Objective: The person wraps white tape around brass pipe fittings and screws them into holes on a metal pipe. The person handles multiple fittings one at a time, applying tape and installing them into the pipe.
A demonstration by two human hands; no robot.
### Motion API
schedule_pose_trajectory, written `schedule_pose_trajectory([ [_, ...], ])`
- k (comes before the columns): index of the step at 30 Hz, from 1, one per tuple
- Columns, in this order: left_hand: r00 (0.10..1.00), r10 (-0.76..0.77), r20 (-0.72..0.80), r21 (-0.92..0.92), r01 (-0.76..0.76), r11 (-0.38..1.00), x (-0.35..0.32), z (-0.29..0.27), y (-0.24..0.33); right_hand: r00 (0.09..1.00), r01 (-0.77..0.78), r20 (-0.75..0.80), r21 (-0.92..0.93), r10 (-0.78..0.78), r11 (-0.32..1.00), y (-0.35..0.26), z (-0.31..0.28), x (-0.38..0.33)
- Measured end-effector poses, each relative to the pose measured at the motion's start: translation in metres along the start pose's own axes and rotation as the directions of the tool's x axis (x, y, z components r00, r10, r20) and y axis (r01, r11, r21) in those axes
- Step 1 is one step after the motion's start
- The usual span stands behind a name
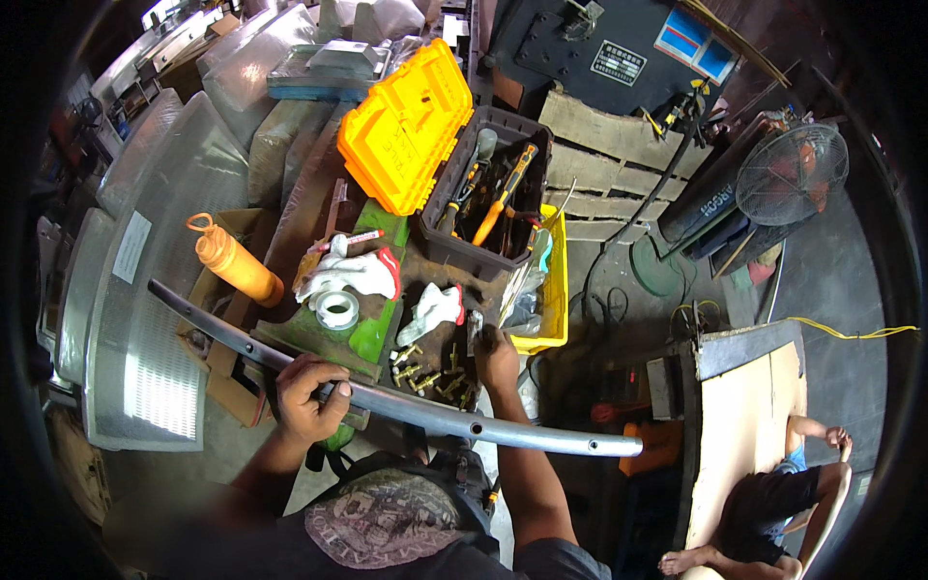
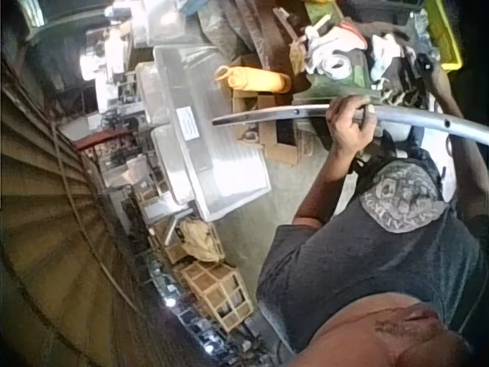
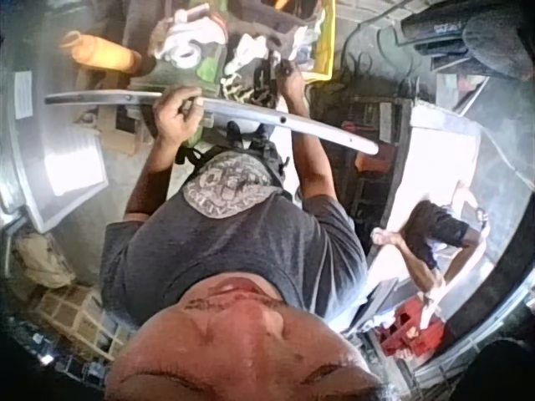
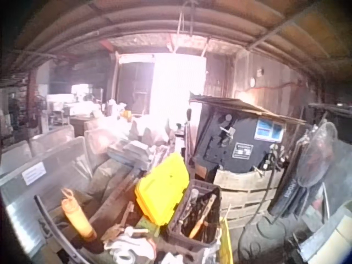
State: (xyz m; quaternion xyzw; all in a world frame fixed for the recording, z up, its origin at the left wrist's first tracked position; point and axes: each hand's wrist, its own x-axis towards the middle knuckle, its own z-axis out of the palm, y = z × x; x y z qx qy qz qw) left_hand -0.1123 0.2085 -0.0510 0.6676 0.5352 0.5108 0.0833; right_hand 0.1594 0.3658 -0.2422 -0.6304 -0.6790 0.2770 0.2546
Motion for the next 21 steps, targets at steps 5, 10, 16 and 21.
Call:
schedule_pose_trajectory([
  [5, 0.999, -0.026, -0.025, 0.006, 0.026, 1.000, -0.003, -0.002, -0.001, 0.996, 0.077, -0.045, 0.004, -0.077, 0.997, -0.006, -0.009, -0.028],
  [10, 1.000, -0.004, -0.010, 0.009, 0.004, 1.000, 0.002, -0.005, 0.005, 0.976, 0.192, -0.133, 0.153, -0.173, 0.969, 0.013, -0.008, -0.044],
  [16, 0.951, -0.127, 0.283, 0.139, 0.091, 0.986, 0.045, -0.035, 0.005, 0.965, 0.114, -0.261, 0.308, -0.031, 0.944, 0.153, 0.007, -0.086],
  [21, 0.896, -0.158, 0.415, 0.329, 0.014, 0.944, 0.085, -0.048, -0.055, 0.978, 0.200, 0.077, -0.091, -0.194, 0.975, 0.077, -0.056, -0.138],
])
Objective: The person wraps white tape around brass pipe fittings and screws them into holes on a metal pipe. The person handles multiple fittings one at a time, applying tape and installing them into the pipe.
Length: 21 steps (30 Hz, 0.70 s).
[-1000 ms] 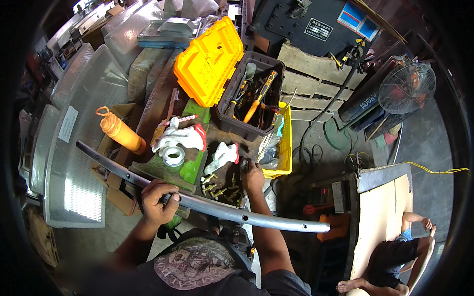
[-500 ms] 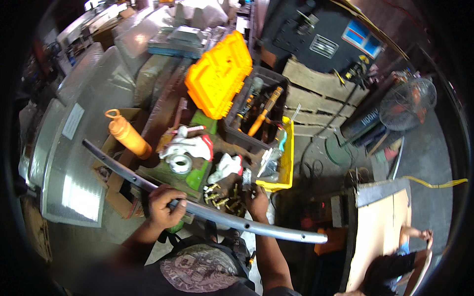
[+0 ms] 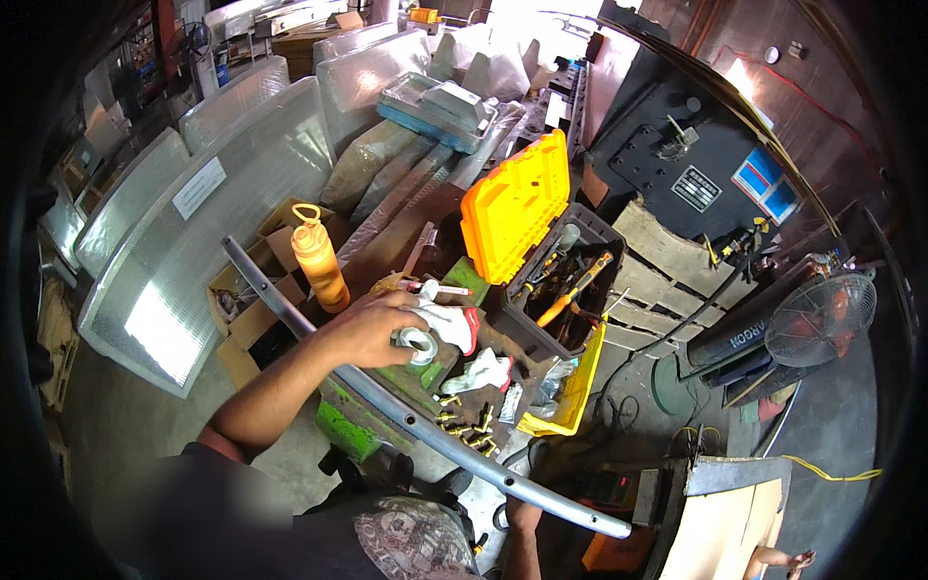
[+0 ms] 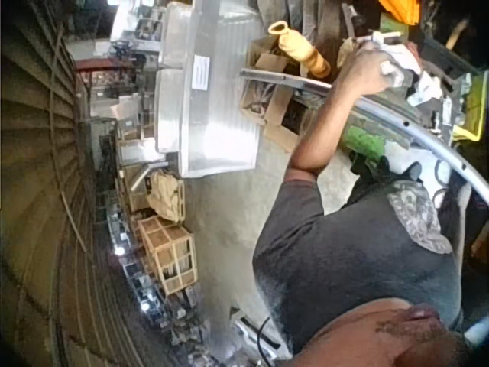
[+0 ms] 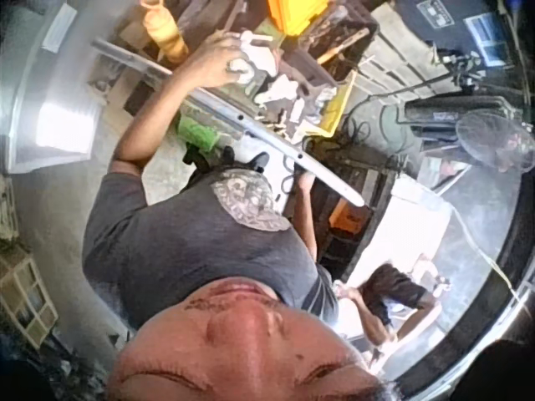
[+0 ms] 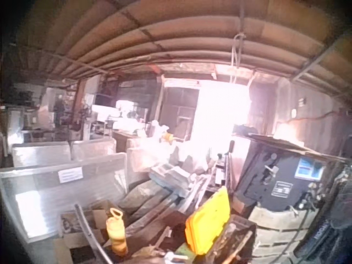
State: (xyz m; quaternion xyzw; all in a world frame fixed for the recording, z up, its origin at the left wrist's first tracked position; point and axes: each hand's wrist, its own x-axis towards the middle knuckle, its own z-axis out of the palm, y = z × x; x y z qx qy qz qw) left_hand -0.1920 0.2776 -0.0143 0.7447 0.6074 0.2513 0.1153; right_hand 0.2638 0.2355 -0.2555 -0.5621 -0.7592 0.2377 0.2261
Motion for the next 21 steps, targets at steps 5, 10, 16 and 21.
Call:
schedule_pose_trajectory([
  [5, 0.990, -0.019, 0.137, -0.008, 0.020, 1.000, 0.012, 0.011, -0.004, 0.901, -0.285, 0.368, 0.096, 0.232, 0.954, -0.069, -0.029, -0.023],
  [10, 1.000, -0.015, 0.013, -0.099, 0.016, 0.995, -0.004, 0.025, -0.010, 0.921, -0.172, 0.388, 0.325, 0.035, 0.930, -0.141, -0.059, -0.013],
  [16, 0.980, -0.007, -0.199, -0.358, -0.066, 0.931, -0.003, 0.033, -0.015, 0.846, -0.452, 0.534, 0.720, -0.003, 0.527, -0.141, -0.061, -0.011],
  [21, 0.963, -0.253, -0.092, -0.807, 0.077, 0.585, -0.012, 0.042, -0.035, 0.682, -0.676, 0.529, 0.719, -0.505, -0.160, -0.191, -0.086, 0.013],
])
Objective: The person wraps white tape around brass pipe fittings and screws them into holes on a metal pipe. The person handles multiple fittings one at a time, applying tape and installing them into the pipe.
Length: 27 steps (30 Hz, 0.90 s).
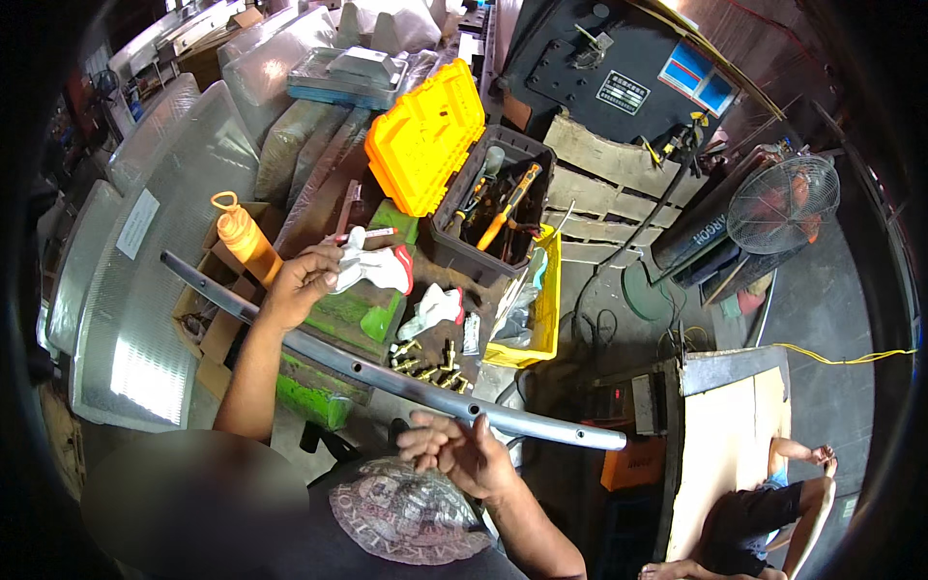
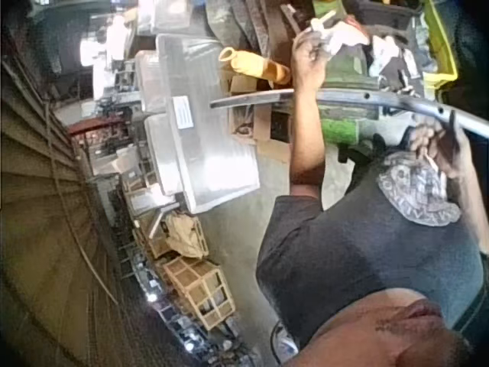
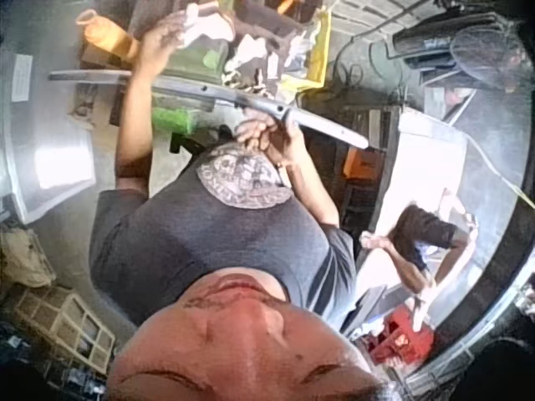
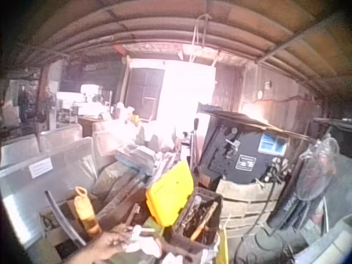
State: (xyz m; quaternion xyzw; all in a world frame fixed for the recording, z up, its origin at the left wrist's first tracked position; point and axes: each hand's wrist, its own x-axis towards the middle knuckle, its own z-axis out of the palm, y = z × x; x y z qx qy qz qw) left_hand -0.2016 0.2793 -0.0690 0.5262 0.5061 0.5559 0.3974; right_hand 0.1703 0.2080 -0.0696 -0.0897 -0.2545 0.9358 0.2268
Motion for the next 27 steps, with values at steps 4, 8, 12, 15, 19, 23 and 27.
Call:
schedule_pose_trajectory([
  [4, 0.980, 0.193, 0.057, 0.142, -0.199, 0.970, 0.005, 0.004, -0.001, 0.992, 0.125, -0.012, 0.186, -0.125, 0.975, -0.008, 0.011, 0.014],
  [8, 0.985, 0.157, 0.070, 0.117, -0.164, 0.979, 0.006, 0.005, 0.007, 0.984, 0.176, -0.047, 0.216, -0.170, 0.960, -0.011, 0.017, 0.018],
  [12, 0.986, 0.157, 0.064, 0.211, -0.167, 0.963, 0.005, 0.005, 0.013, 0.918, 0.101, -0.296, -0.465, -0.262, 0.880, -0.011, 0.026, 0.009],
  [15, 0.981, 0.158, 0.112, -0.032, -0.155, 0.987, -0.003, 0.008, 0.008, 0.843, -0.084, -0.386, -0.783, -0.376, 0.616, -0.012, 0.029, -0.007],
  [19, 0.889, 0.129, 0.440, -0.305, 0.013, 0.952, -0.057, 0.064, 0.060, 0.838, 0.009, -0.315, -0.809, -0.447, 0.587, -0.016, 0.040, -0.012],
  [23, 0.660, 0.063, 0.748, -0.278, 0.227, 0.933, -0.091, 0.112, 0.072, 0.933, 0.108, -0.176, -0.695, -0.315, 0.711, -0.023, 0.039, -0.021],
  [27, 0.580, -0.007, 0.815, -0.111, 0.167, 0.980, -0.104, 0.125, 0.065, 0.970, -0.075, -0.203, -0.768, -0.131, 0.636, -0.021, 0.029, -0.041],
])
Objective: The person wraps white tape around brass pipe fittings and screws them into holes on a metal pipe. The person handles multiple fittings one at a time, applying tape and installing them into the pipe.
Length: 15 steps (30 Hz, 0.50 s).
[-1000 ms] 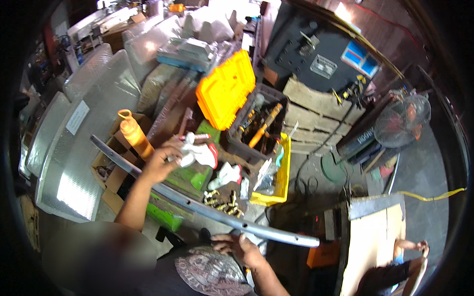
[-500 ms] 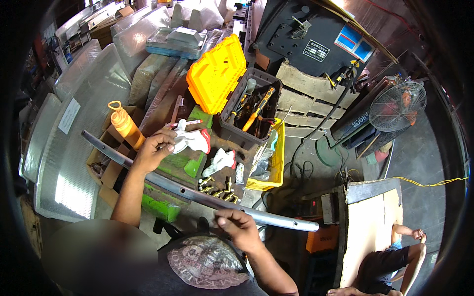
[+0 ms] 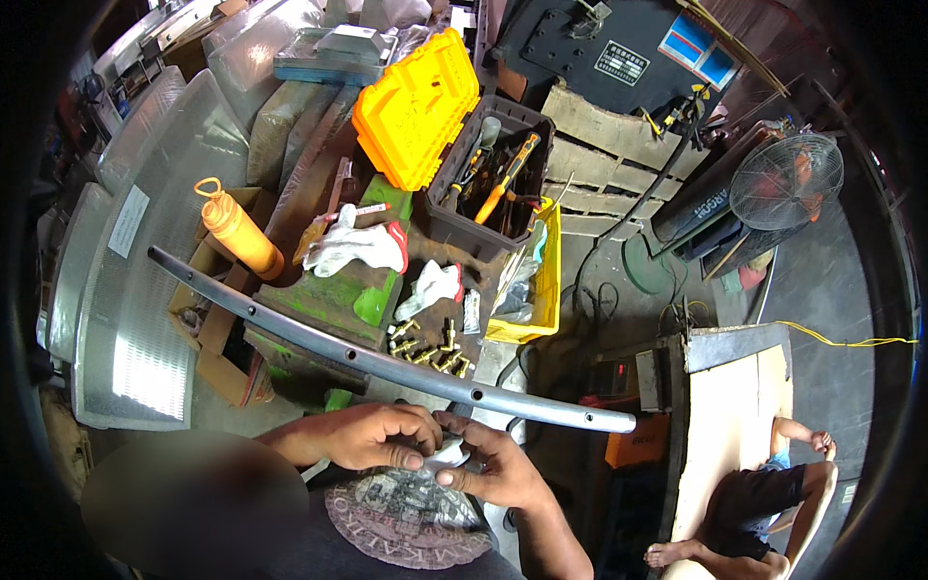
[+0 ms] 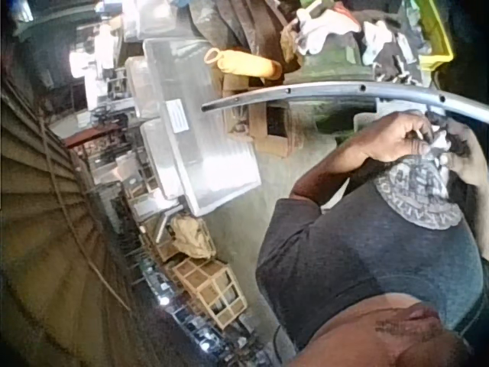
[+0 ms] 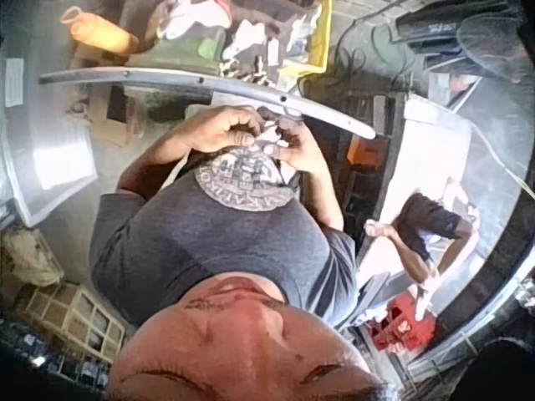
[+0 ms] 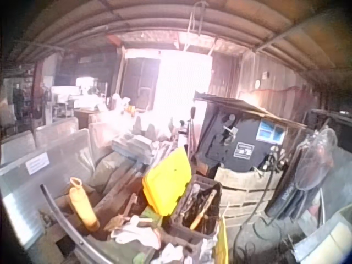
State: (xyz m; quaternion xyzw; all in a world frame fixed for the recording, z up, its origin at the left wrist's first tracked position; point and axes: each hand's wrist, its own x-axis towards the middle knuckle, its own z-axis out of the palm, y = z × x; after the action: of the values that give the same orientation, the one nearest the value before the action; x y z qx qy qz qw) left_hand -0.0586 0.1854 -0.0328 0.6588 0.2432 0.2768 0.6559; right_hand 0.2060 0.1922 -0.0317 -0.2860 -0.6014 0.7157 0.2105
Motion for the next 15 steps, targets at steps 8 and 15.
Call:
schedule_pose_trajectory([
  [8, 0.979, -0.071, -0.190, 0.243, 0.117, 0.963, 0.014, 0.027, -0.070, 0.920, -0.355, -0.159, 0.046, 0.357, 0.934, 0.038, -0.010, -0.013],
  [15, 0.853, 0.022, -0.521, 0.703, 0.414, 0.578, 0.062, 0.020, -0.167, 0.635, -0.294, -0.618, 0.361, 0.463, 0.885, 0.147, -0.050, -0.059],
])
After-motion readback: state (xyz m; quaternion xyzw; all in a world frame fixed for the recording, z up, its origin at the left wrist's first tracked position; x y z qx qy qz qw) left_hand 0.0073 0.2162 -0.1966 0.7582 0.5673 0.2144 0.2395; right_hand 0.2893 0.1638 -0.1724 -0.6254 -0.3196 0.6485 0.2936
